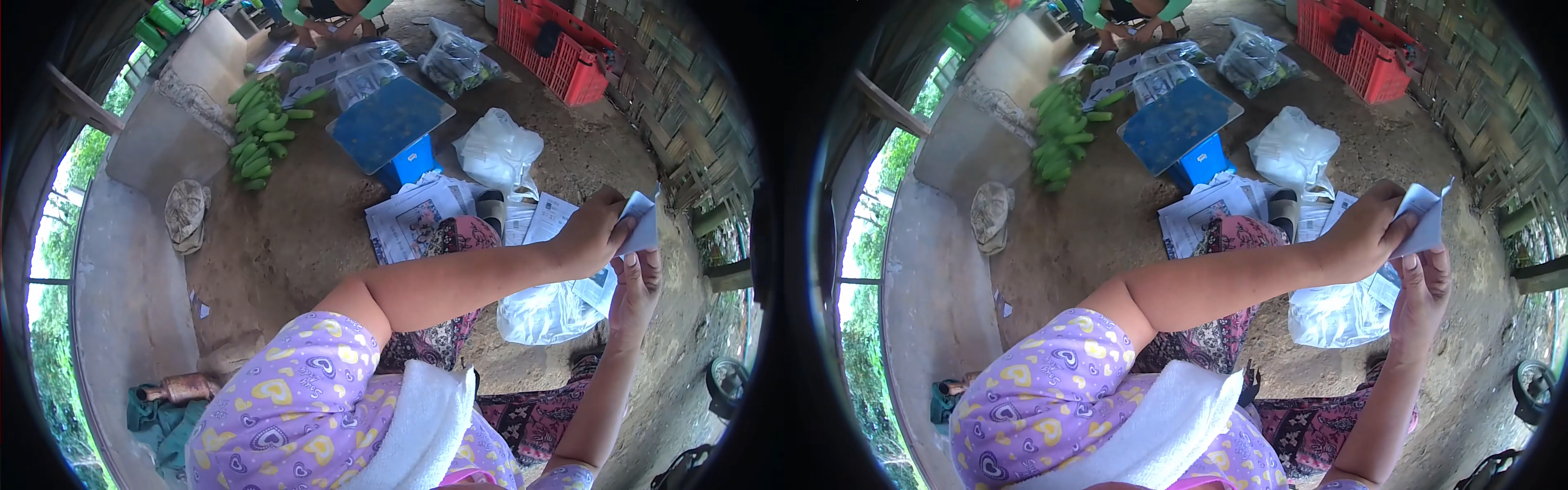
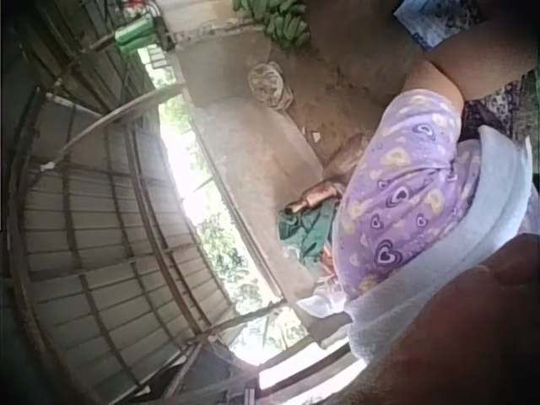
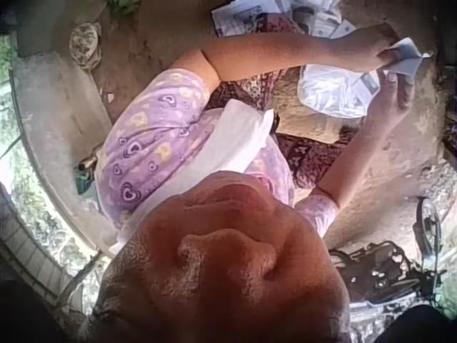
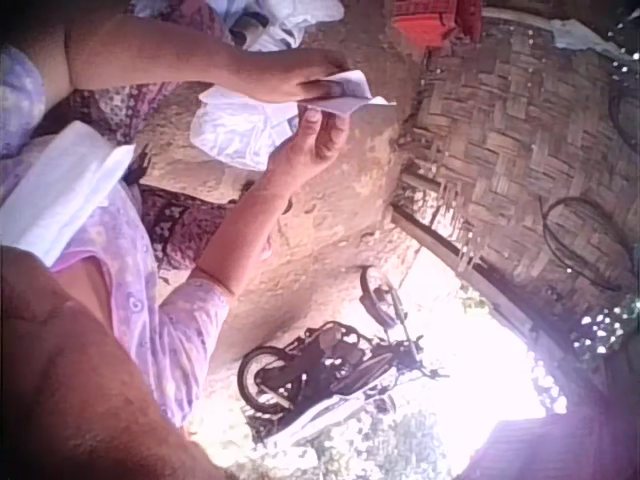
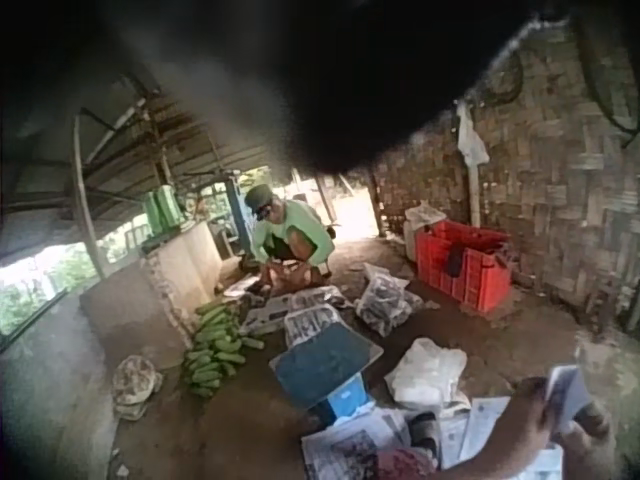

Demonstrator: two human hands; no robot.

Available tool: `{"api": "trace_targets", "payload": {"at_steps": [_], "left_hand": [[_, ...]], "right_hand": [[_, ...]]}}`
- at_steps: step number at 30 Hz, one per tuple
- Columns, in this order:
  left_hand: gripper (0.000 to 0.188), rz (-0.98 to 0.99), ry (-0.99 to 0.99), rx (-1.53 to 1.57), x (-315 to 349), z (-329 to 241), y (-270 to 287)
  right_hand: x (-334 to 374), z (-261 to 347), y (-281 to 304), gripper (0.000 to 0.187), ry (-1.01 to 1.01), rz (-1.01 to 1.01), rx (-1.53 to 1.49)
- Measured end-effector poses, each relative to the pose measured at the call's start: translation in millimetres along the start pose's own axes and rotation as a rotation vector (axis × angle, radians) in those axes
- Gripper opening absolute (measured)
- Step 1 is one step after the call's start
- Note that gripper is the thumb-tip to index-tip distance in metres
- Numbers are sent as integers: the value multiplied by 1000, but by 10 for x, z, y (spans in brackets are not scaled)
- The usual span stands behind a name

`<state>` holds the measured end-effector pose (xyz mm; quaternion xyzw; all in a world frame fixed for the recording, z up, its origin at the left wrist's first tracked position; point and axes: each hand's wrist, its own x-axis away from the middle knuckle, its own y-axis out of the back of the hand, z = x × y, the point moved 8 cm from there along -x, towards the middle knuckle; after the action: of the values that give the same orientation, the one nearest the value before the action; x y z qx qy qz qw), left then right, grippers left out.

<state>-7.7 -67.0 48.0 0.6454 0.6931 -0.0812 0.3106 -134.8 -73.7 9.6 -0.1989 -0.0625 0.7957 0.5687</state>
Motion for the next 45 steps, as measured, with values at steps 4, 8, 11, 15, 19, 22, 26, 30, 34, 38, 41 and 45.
{"api": "trace_targets", "payload": {"at_steps": [4, 8, 11, 15, 19, 22, 26, 30, 34, 38, 41, 45], "left_hand": [[42, -95, 46, 69, 44, -18, 47], [54, -72, -48, 122, 20, -137, 82], [46, -113, -213, 127, 13, -250, 113], [25, 29, -53, 273, -7, -134, -9], [25, 88, -40, 243, 27, -165, 7], [27, 81, -38, 275, 49, -136, 2], [26, 150, 86, 382, 5, -40, -149], [26, 180, 220, 413, 117, 149, -132], [34, 232, 230, 441, 102, 58, -134], [39, 249, 156, 493, 97, -61, -243], [45, 263, 159, 501, 101, -114, -258], [51, 289, 191, 535, 113, -86, -259]], "right_hand": [[-8, -53, 184, 27, -13, -78, -34], [-26, -36, 233, 22, -45, -100, -157], [-2, 52, 218, 21, -38, -134, -153], [28, -22, 372, 24, -29, -127, -105], [37, -37, 364, 31, -25, -106, -37], [49, -16, 303, 36, -6, -63, -32], [108, 183, 208, 41, 27, -41, 139], [52, 171, -4, 48, 32, -48, 194], [30, 135, 36, 51, 26, -79, 167], [69, 207, 142, 51, 21, -96, 198], [87, 253, 144, 51, 24, -83, 204], [90, 266, 140, 50, 35, -60, 198]]}}
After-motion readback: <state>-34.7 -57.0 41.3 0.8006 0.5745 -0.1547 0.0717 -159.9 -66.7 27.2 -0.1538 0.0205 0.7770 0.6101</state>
